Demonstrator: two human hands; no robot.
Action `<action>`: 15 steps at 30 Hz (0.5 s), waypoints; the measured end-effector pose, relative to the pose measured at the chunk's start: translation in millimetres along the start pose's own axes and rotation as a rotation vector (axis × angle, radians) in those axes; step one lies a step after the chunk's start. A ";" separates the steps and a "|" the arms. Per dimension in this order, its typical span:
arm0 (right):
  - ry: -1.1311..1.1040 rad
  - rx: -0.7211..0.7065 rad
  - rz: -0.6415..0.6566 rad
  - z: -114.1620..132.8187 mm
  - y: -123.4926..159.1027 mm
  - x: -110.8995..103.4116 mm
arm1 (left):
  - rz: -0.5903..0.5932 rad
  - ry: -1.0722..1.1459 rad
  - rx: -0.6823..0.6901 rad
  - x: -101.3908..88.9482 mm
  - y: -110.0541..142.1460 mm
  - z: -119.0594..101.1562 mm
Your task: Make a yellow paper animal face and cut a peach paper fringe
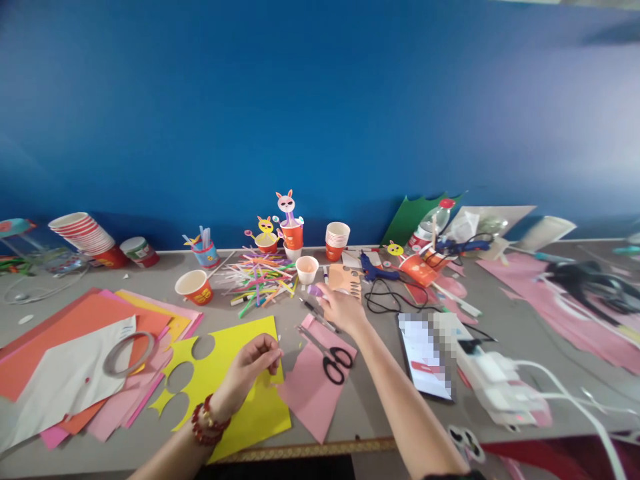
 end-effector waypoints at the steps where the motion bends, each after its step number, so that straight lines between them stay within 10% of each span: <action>1: 0.019 0.008 0.003 1.8 -0.3 0.3 | -0.001 0.001 0.002 0.0 0.0 0.1; 15: -0.205 0.153 -0.002 -7.1 21.3 -16.5 | -0.035 0.045 0.022 0.8 0.7 -5.5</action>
Point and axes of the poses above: each hand's wrist, its own y-axis away from the middle knuckle, its own x-axis out of the palm, z = x × y, the point moved 6 cm from there along -y, towards the middle knuckle, and after that the axes turned 14 degrees about x, right-handed, at the moved point
